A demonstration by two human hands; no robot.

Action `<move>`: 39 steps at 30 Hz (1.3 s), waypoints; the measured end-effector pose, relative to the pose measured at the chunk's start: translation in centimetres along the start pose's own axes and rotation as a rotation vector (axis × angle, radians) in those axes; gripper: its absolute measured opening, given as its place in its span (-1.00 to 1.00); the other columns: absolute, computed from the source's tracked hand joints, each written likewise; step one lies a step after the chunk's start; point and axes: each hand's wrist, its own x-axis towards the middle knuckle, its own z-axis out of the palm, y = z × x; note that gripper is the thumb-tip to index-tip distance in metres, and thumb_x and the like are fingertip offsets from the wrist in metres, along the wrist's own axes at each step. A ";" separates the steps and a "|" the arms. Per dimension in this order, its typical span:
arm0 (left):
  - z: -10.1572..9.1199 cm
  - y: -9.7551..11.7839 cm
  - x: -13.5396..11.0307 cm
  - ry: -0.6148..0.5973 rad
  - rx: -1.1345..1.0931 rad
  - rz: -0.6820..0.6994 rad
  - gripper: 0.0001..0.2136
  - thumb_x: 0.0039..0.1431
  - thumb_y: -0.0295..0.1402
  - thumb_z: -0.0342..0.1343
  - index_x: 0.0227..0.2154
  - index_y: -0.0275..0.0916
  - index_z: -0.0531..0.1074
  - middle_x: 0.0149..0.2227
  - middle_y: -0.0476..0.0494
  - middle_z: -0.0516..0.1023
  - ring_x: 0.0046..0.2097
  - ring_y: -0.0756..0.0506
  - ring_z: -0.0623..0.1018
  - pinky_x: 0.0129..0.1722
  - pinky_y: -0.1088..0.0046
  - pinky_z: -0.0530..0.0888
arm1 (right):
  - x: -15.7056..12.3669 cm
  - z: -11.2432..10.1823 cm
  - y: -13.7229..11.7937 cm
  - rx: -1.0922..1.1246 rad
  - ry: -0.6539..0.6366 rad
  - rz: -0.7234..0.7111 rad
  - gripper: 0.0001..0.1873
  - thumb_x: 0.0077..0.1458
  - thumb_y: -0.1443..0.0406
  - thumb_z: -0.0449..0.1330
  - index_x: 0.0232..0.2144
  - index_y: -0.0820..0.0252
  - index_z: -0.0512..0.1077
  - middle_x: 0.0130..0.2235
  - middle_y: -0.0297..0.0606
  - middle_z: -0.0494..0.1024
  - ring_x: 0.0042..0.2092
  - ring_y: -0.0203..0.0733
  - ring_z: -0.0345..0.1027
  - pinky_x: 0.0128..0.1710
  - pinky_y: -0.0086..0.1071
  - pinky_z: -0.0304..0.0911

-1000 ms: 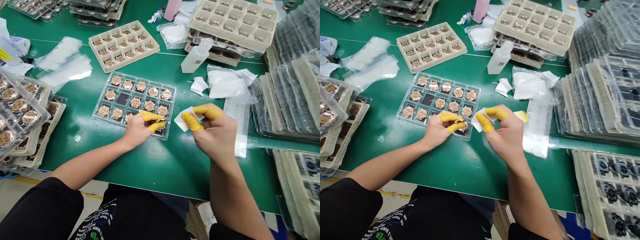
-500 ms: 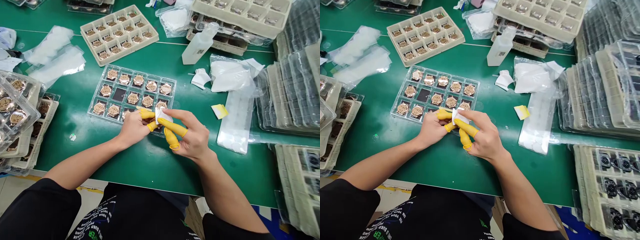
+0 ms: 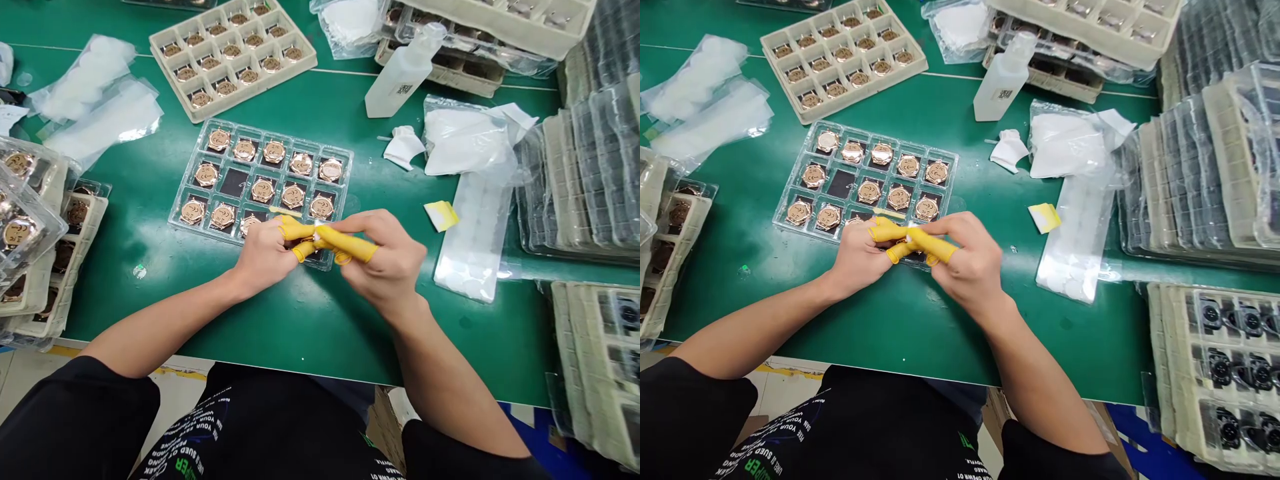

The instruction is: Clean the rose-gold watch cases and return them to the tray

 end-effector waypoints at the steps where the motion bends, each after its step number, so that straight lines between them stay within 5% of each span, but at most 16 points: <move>1: 0.0 0.0 0.0 0.005 0.005 0.014 -0.86 0.14 -0.54 0.37 -0.28 -0.18 0.72 -0.38 -0.02 0.70 -0.34 0.01 0.63 -0.34 0.54 0.51 | 0.0 0.1 -0.1 0.012 -0.007 -0.013 -0.46 0.05 0.57 0.19 -0.02 -0.05 0.59 -0.22 -0.28 0.69 -0.20 -0.12 0.56 -0.23 -0.18 0.45; 5: 0.2 -0.2 -0.2 0.072 -0.073 -0.009 -0.85 0.16 -0.49 0.38 -0.23 -0.14 0.73 -0.29 -0.05 0.75 -0.26 -0.03 0.68 -0.24 0.47 0.58 | -0.1 0.5 0.0 0.008 0.081 -0.014 -0.55 0.08 0.53 0.23 -0.08 -0.06 0.61 -0.28 -0.31 0.68 -0.27 -0.17 0.56 -0.30 -0.25 0.44; 11: 1.3 0.0 -0.6 0.172 -0.440 -0.181 -0.84 0.16 -0.31 0.43 -0.18 -0.07 0.73 -0.21 -0.09 0.76 -0.18 -0.09 0.71 -0.12 0.35 0.68 | 0.0 0.8 -0.1 0.117 0.169 0.190 -0.72 0.12 0.48 0.30 -0.23 -0.01 0.64 -0.36 -0.38 0.62 -0.40 -0.30 0.49 -0.48 -0.40 0.31; 17: 1.1 0.0 -0.1 0.159 -0.525 -0.337 -0.77 0.08 -0.17 0.49 -0.22 -0.10 0.73 -0.18 -0.09 0.75 -0.14 -0.11 0.72 -0.06 0.31 0.72 | -0.1 -0.4 -0.3 -0.259 0.056 0.070 -0.65 0.05 0.55 0.23 -0.22 0.06 0.63 -0.35 -0.32 0.61 -0.39 -0.27 0.45 -0.48 -0.35 0.24; 25: 0.9 0.1 0.3 0.112 -0.487 -0.308 -0.70 0.14 -0.09 0.44 -0.19 -0.18 0.68 -0.18 -0.11 0.75 -0.17 -0.08 0.73 -0.09 0.37 0.71 | -0.1 1.3 -0.8 0.257 0.181 0.426 -0.89 0.21 0.28 0.36 -0.20 -0.01 0.67 -0.22 -0.29 0.67 -0.20 -0.18 0.61 -0.24 -0.28 0.53; 34: -0.6 0.3 -0.2 0.115 0.054 0.179 -0.82 0.18 -0.45 0.35 -0.16 -0.12 0.71 -0.21 -0.07 0.78 -0.21 -0.07 0.74 -0.16 0.41 0.65 | -0.5 1.3 0.1 -0.028 0.143 0.030 -0.59 0.13 0.53 0.18 -0.11 -0.02 0.61 -0.32 -0.32 0.62 -0.32 -0.21 0.49 -0.41 -0.30 0.33; 36: -0.6 0.3 -0.1 0.113 0.065 0.120 -0.83 0.17 -0.44 0.36 -0.17 -0.13 0.72 -0.23 -0.06 0.78 -0.25 -0.06 0.73 -0.19 0.43 0.64 | -0.6 1.2 0.5 -0.187 0.101 -0.041 -0.62 0.10 0.55 0.16 -0.19 0.04 0.60 -0.37 -0.30 0.59 -0.37 -0.21 0.39 -0.42 -0.27 0.24; 39: -0.3 0.3 0.2 0.078 -0.105 -0.180 -0.83 0.19 -0.34 0.38 -0.16 -0.17 0.71 -0.25 -0.07 0.77 -0.28 -0.04 0.71 -0.22 0.45 0.64 | -0.4 0.8 0.9 -0.324 0.069 0.044 -0.74 0.13 0.50 0.20 -0.29 0.07 0.61 -0.37 -0.25 0.59 -0.37 -0.19 0.36 -0.39 -0.21 0.24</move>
